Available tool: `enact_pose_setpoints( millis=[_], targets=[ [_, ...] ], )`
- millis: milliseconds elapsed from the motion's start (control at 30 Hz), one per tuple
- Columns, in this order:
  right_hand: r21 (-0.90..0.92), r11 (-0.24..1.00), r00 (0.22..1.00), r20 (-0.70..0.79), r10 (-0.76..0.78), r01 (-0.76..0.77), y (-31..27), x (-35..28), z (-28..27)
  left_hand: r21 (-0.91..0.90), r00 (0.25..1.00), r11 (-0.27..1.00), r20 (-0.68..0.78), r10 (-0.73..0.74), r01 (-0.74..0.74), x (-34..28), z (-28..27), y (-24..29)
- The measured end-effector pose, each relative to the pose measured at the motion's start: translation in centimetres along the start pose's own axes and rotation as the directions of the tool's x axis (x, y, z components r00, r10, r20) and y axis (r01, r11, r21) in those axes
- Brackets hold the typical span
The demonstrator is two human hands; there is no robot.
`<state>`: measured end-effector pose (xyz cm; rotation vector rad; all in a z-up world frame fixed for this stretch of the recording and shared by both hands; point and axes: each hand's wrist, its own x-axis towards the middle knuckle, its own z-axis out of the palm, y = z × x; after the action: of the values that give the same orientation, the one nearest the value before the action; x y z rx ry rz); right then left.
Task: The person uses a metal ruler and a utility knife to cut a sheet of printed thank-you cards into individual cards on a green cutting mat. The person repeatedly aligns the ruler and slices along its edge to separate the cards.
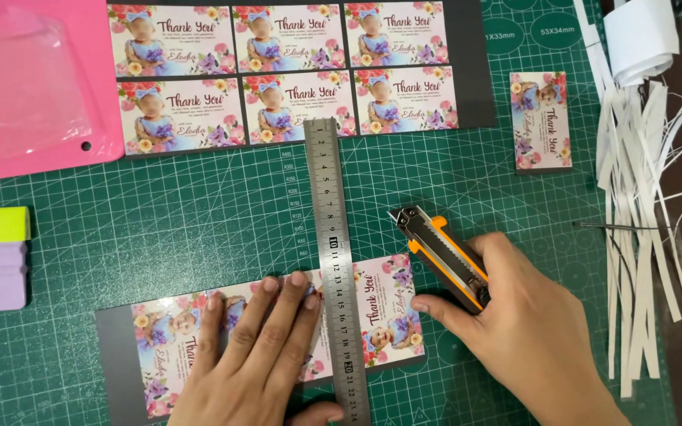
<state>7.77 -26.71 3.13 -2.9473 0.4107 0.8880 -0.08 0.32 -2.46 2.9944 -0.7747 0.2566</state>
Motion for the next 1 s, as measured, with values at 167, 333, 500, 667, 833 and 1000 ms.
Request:
enact_pose_setpoints(
  millis=[167,333,500,667,833,1000],
  targets=[
    [0.004,1.0,0.999,-0.04,-0.03,0.03,0.27,0.0,0.35,-0.001,1.0,1.0,0.004,-0.001,0.001,-0.03,0.08,0.04],
    [-0.004,1.0,1.0,-0.012,-0.015,0.015,0.06,-0.15,0.07,-0.012,1.0,1.0,0.004,-0.004,0.004,-0.07,0.06,0.13],
    [0.003,1.0,0.999,-0.034,-0.025,0.025,0.14,-0.15,0.15,-0.015,1.0,1.0,0.013,-0.01,0.011,-0.07,0.06,0.2],
    [0.009,1.0,0.999,-0.038,-0.025,0.025,0.06,-0.14,0.12,-0.026,1.0,1.0,0.019,-0.014,0.015,-0.13,0.1,0.21],
    [0.017,0.999,0.998,-0.057,-0.031,0.032,0.01,-0.17,0.13,-0.028,1.0,0.999,0.011,-0.018,0.018,-0.15,0.24,0.23],
    [0.014,0.999,0.998,-0.061,-0.03,0.031,0.11,-0.19,0.23,-0.04,1.0,0.999,0.006,-0.019,0.02,-0.16,0.31,0.3]
  ],
)
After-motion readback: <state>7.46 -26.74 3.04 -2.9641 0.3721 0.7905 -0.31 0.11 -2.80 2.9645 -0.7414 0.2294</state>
